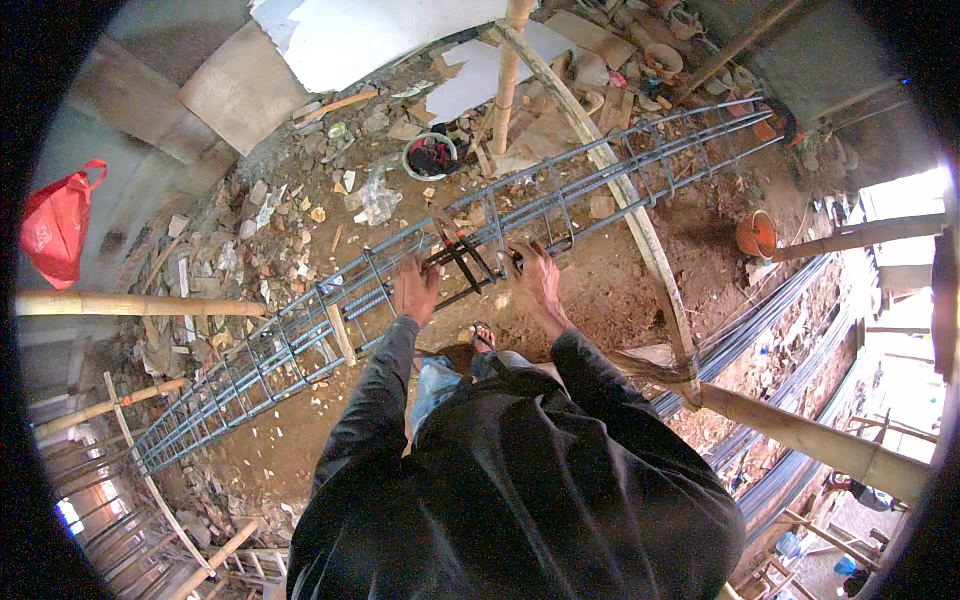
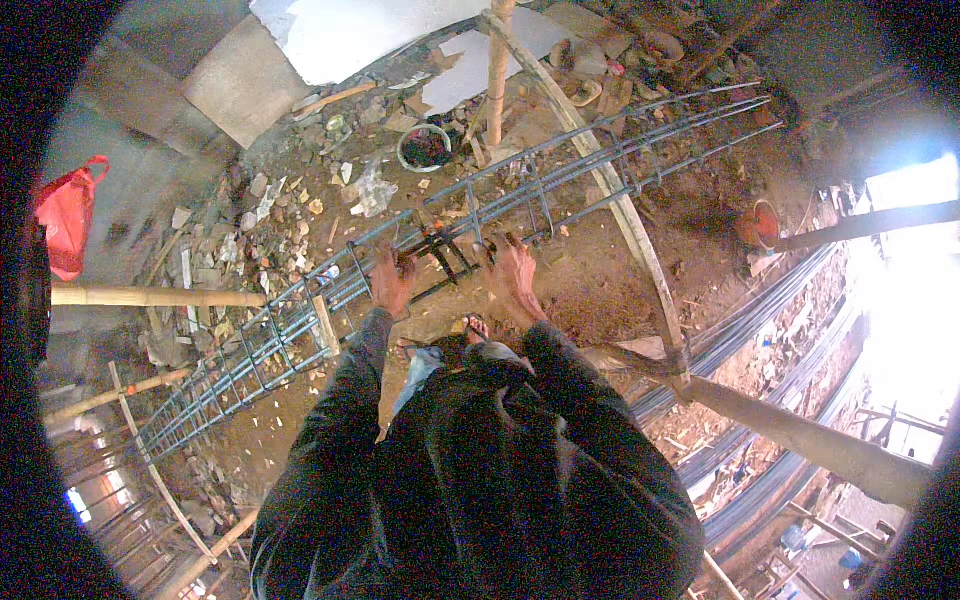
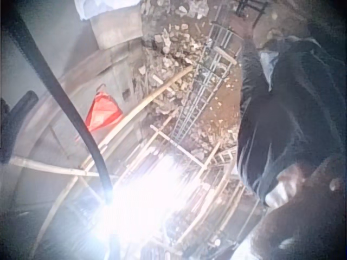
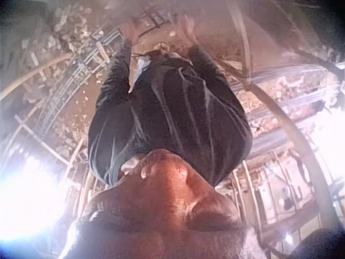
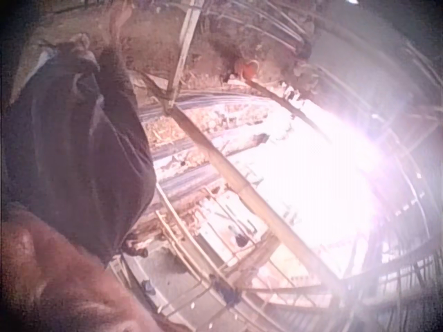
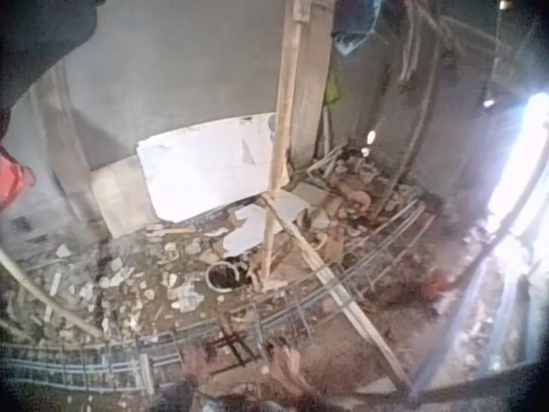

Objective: The person assembles a rebar cage by tying intersecting steel bars with wire using pliers. They repeatedly wrap wire around bar intersections and twist it to secure the structure.

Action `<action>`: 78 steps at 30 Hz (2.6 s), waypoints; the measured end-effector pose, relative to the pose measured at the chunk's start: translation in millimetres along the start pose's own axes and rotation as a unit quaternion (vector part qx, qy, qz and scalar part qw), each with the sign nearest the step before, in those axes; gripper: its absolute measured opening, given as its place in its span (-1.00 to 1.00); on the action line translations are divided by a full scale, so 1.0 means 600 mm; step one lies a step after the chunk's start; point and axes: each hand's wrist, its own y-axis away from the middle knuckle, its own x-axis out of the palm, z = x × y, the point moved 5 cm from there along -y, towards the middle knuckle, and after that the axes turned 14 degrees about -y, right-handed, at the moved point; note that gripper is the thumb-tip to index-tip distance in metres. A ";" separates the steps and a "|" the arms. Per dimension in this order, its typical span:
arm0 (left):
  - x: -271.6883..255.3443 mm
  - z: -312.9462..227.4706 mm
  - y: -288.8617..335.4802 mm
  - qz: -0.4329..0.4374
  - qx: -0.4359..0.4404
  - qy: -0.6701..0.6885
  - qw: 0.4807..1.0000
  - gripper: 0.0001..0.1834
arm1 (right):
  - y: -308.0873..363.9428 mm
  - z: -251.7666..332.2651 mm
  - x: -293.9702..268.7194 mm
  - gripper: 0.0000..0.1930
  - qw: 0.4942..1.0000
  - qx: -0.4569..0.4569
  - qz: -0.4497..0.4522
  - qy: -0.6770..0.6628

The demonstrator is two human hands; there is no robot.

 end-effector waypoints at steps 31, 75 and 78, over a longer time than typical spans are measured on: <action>0.147 -0.064 -0.006 -0.036 -0.328 0.227 0.916 -0.31 | -0.046 -0.028 0.083 -0.67 0.995 -0.028 0.087 -0.051; -0.099 0.164 0.460 -0.192 -0.462 0.350 0.792 -0.58 | -0.046 0.072 0.142 -0.65 0.967 -0.033 0.222 0.121; -0.101 0.158 0.456 -0.192 -0.454 0.368 0.788 -0.56 | -0.081 0.070 0.080 -0.63 0.987 -0.109 0.110 0.032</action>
